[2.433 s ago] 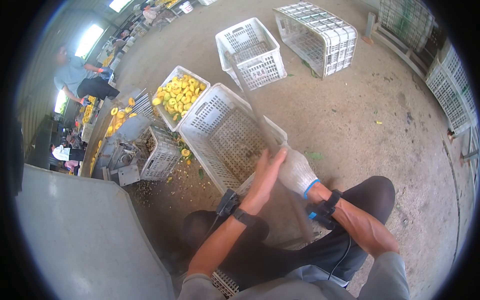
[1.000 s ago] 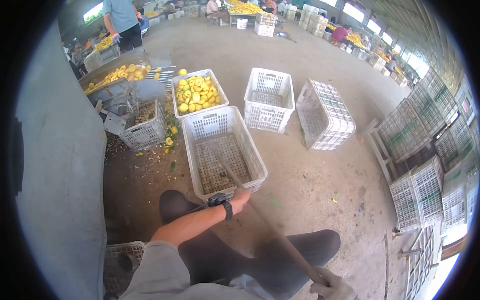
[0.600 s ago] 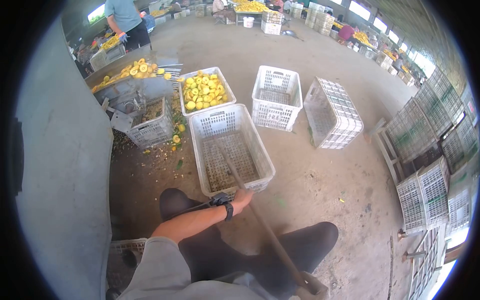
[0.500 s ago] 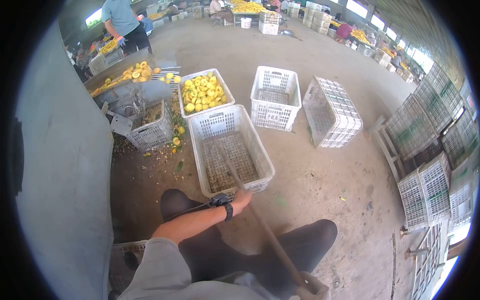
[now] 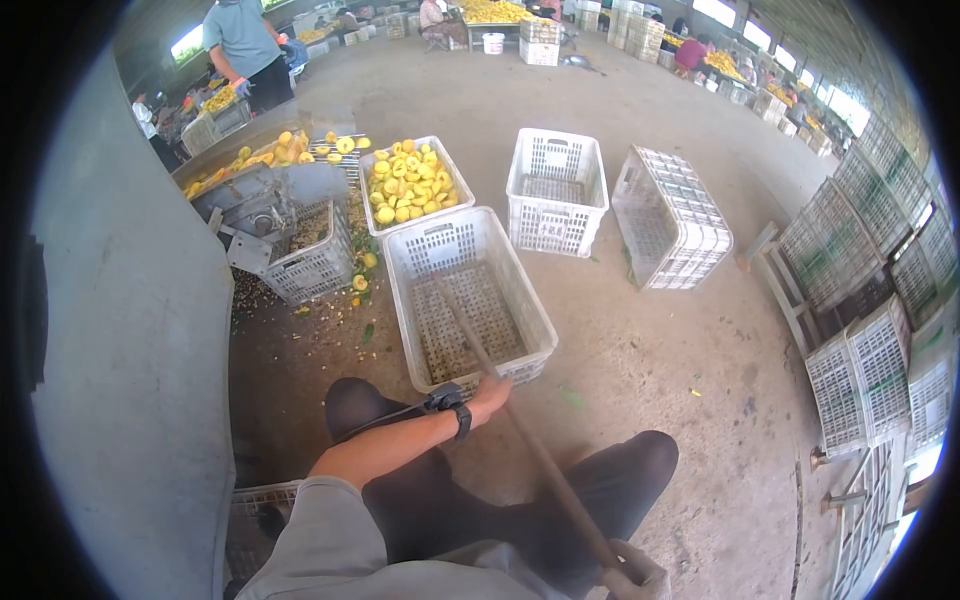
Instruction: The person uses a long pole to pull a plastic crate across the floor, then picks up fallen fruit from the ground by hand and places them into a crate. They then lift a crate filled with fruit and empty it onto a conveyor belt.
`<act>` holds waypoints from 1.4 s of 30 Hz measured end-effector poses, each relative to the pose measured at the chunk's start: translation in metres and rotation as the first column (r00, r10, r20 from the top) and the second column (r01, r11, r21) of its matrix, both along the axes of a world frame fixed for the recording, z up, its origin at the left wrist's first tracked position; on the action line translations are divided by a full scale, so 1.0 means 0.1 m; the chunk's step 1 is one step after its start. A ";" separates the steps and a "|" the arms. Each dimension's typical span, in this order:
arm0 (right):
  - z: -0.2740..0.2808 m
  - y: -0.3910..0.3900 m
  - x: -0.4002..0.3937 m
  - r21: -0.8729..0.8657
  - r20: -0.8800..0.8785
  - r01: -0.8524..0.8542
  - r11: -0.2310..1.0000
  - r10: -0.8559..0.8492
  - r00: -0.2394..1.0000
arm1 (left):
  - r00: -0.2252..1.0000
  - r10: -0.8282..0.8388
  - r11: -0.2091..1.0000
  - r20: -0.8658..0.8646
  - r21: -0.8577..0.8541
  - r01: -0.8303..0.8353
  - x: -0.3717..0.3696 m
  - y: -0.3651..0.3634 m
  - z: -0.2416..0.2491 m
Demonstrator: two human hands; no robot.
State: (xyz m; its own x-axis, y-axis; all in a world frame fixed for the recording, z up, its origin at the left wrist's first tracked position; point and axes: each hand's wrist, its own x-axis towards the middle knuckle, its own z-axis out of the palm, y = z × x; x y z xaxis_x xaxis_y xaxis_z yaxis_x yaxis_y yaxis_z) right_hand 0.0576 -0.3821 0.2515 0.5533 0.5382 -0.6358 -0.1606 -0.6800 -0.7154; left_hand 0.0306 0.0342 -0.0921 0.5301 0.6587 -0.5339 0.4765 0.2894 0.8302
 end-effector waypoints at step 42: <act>0.01 1.19 0.35 0.233 0.010 -0.080 0.969 0.080 0.997 | 0.967 0.155 0.988 -0.202 0.022 -0.154 0.25 0.35 0.77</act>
State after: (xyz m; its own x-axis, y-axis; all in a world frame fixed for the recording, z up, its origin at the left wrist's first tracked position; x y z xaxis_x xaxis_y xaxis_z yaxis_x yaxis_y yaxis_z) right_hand 0.0921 -0.2630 0.2526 0.5027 0.7142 -0.4871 -0.1117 -0.5051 -0.8558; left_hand 0.0551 0.0695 -0.0151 0.3028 0.7278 -0.6153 0.5846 0.3681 0.7230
